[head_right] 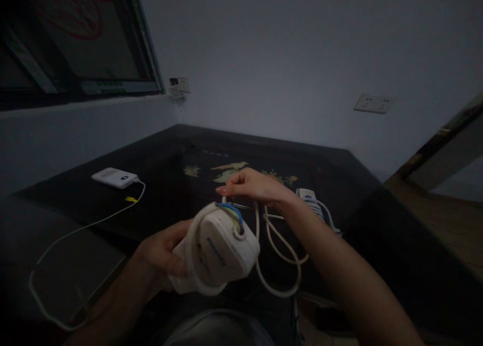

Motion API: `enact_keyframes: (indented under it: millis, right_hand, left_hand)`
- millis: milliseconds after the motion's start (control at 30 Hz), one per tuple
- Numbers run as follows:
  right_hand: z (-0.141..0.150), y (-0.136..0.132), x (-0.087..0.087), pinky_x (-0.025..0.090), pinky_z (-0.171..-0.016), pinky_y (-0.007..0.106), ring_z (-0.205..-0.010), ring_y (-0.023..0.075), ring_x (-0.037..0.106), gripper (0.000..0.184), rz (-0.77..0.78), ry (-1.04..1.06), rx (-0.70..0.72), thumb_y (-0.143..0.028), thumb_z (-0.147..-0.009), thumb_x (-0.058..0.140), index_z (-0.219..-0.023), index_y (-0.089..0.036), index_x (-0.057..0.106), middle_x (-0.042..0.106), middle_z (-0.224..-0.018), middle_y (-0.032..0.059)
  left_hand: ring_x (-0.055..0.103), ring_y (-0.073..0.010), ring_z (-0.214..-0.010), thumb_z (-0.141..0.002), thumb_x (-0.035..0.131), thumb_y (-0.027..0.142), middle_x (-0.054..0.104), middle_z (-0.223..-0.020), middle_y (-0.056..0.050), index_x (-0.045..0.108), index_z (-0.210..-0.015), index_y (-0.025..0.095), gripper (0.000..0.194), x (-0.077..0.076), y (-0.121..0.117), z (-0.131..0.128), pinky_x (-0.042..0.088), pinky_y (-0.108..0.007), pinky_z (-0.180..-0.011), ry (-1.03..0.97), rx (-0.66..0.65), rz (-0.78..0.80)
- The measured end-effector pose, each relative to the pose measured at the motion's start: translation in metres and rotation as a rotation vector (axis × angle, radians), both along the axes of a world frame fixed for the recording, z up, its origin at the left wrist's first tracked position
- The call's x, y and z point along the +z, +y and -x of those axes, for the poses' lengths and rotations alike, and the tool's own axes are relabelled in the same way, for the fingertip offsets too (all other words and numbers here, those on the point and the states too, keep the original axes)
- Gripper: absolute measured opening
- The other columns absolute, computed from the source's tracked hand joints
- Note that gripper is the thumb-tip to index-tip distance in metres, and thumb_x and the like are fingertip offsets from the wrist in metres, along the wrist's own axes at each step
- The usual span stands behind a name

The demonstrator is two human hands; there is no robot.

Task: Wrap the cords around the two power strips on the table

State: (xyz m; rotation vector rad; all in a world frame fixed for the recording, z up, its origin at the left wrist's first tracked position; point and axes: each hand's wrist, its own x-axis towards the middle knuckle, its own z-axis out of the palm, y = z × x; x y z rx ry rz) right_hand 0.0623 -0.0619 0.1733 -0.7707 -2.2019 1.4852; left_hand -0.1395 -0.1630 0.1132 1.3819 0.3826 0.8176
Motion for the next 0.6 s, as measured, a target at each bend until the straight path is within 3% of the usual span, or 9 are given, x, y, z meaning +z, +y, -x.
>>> enact_keyframes:
  millis: [133,233,400,600]
  right_hand:
    - [-0.001,0.001,0.028,0.015,-0.044,0.023,-0.044,0.004,0.024,0.04,-0.287,-0.171,-0.063,-0.047,-0.074,0.067,-0.052,-0.015,0.056,0.033,-0.045,-0.0074]
    - [0.001,-0.005,0.039,0.017,-0.046,0.024,-0.043,0.0046,0.028,0.036,-0.437,-0.29,-0.164,-0.044,-0.074,0.068,-0.054,-0.014,0.06,0.037,-0.044,-0.0061]
    - [0.009,-0.027,0.041,0.02,-0.048,0.026,-0.044,0.0061,0.033,0.031,-0.594,-0.343,-0.242,-0.033,-0.082,0.061,-0.057,-0.015,0.063,0.046,-0.046,-0.0023]
    - [0.018,-0.053,0.037,0.021,-0.053,0.027,-0.052,0.0097,0.041,0.031,-0.697,-0.459,-0.349,-0.026,-0.089,0.051,-0.062,-0.016,0.061,0.055,-0.058,0.0026]
  left_hand:
    - [0.059,-0.0195,-0.083,-0.077,0.064,0.036,0.065,-0.097,-0.005,0.059,-0.117,0.02,0.043,0.017,0.008,0.0,0.044,-0.026,-0.07,0.428,0.004,-0.392]
    - [0.057,-0.0176,-0.078,-0.083,0.057,0.036,0.064,-0.093,-0.003,0.058,-0.114,0.02,0.035,0.013,0.013,-0.007,0.042,-0.025,-0.067,0.584,0.126,-0.513]
    - [0.056,-0.0166,-0.072,-0.085,0.053,0.04,0.062,-0.086,-0.003,0.057,-0.107,0.017,0.033,-0.008,0.024,-0.013,0.041,-0.025,-0.063,0.657,0.268,-0.463]
    - [0.059,-0.0211,-0.087,-0.082,0.058,0.039,0.064,-0.099,-0.006,0.056,-0.109,0.015,0.037,-0.024,0.03,-0.015,0.044,-0.03,-0.075,0.622,0.453,-0.332]
